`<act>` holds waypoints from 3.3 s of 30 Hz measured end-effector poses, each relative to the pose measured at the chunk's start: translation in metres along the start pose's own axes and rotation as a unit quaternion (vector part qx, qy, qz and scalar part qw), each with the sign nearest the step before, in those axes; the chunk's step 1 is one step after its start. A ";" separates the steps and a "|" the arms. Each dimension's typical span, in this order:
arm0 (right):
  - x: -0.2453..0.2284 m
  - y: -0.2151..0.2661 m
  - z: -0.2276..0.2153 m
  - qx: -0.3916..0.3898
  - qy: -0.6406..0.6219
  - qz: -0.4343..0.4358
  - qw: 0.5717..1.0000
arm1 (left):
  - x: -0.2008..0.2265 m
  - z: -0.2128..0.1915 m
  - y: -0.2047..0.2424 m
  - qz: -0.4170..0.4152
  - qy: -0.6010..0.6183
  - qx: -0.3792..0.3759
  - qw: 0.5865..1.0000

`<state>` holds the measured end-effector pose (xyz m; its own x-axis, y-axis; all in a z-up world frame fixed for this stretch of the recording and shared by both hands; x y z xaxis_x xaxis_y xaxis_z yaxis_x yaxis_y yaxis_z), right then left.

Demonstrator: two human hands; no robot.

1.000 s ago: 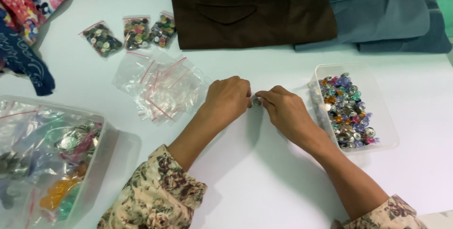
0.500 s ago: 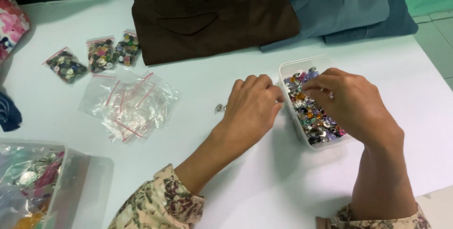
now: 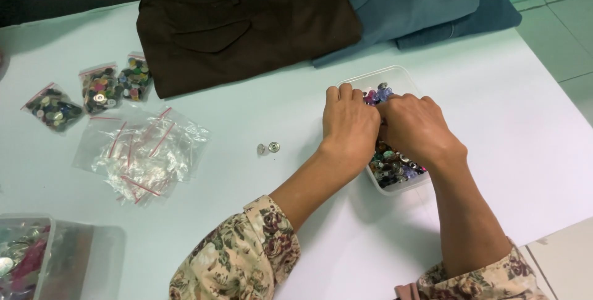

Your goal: Sort small buttons from a container and place them into plastic bags

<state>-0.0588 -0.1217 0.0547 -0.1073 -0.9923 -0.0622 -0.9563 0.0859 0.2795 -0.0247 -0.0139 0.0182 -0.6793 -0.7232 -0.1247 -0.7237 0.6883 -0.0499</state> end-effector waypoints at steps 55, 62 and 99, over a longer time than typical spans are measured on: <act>-0.113 0.022 0.075 0.092 -0.250 -0.242 0.933 | -0.138 0.017 0.180 -0.064 0.299 -0.057 0.950; -0.118 -0.001 0.078 0.194 -0.266 -0.248 0.911 | -0.157 0.025 0.158 -0.118 0.313 0.006 0.943; -0.123 0.007 0.074 0.171 -0.327 -0.284 0.885 | -0.159 0.016 0.169 -0.083 0.300 -0.079 0.947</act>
<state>-0.0719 0.0077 -0.0067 0.3891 -0.6299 -0.6722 -0.9211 -0.2766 -0.2740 -0.0367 0.2186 0.0134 -0.4681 -0.7551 0.4591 -0.8032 0.5801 0.1352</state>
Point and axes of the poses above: each hand's wrist, its own y-axis away from the middle knuckle, its own z-axis out of the palm, x = y × z, the point moved 1 cm from there along -y, towards the middle knuckle, and after that the axes turned 11 degrees about -y, right-handed, at the moved point
